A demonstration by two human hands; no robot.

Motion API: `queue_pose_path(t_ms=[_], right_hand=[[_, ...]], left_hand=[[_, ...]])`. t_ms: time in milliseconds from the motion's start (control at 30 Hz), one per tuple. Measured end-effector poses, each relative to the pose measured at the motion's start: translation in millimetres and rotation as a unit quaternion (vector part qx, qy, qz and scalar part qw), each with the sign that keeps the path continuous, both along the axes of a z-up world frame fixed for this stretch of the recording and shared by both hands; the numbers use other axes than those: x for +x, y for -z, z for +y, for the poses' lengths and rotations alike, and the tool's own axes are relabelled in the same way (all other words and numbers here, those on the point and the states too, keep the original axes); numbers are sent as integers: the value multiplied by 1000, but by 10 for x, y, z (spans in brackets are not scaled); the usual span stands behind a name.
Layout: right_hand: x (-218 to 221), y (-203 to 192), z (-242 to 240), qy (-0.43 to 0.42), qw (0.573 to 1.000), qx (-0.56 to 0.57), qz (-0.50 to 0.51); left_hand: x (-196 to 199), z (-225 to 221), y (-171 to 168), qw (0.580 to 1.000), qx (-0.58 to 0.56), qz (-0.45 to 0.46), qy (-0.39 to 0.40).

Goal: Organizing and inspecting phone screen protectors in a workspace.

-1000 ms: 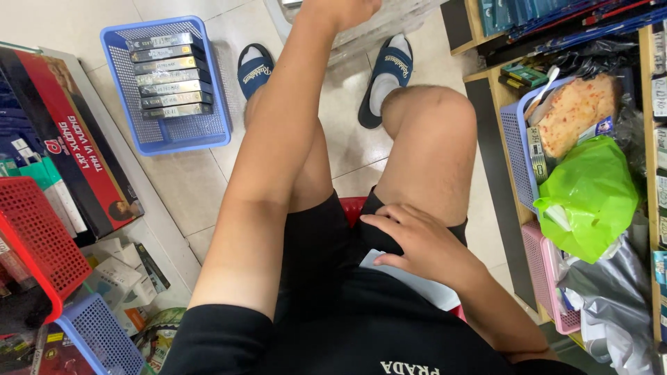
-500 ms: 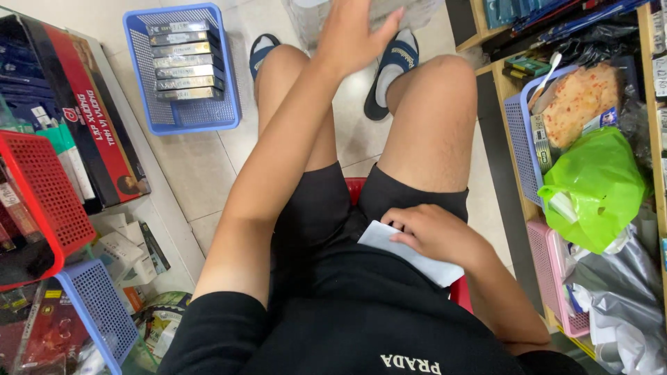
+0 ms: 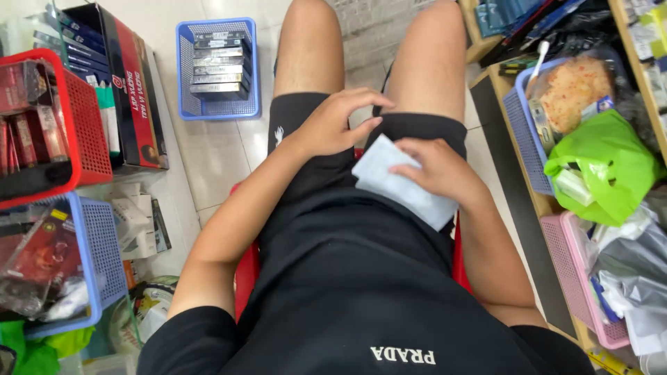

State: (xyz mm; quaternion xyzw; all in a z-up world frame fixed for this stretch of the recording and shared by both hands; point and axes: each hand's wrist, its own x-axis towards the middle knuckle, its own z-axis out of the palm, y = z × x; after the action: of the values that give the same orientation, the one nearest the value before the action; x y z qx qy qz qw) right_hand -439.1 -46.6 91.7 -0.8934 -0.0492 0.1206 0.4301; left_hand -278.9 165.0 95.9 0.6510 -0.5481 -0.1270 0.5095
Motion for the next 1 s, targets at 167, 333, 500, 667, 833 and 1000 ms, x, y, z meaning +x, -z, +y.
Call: queue_pose_path(t_ms=[167, 333, 500, 667, 833, 1000], right_hand=[[-279, 42, 99, 67, 979, -47, -184], [-367, 249, 56, 133, 977, 121, -119], [-364, 339, 95, 187, 923, 318, -114], [-349, -140, 657, 257, 763, 591, -42], [-391, -39, 1064, 159, 770, 614, 73], [-273, 281, 820, 187, 870, 456, -6]], left_hand=[[-632, 282, -174, 993, 30, -92, -74], [-974, 419, -26, 985, 71, -135, -81], [-1117, 553, -292, 974, 52, -201, -86], [-1181, 425, -100, 971, -204, -98, -80], [-1126, 344, 262, 927, -353, 70, -108], [-944, 706, 264, 947, -295, 92, -92]])
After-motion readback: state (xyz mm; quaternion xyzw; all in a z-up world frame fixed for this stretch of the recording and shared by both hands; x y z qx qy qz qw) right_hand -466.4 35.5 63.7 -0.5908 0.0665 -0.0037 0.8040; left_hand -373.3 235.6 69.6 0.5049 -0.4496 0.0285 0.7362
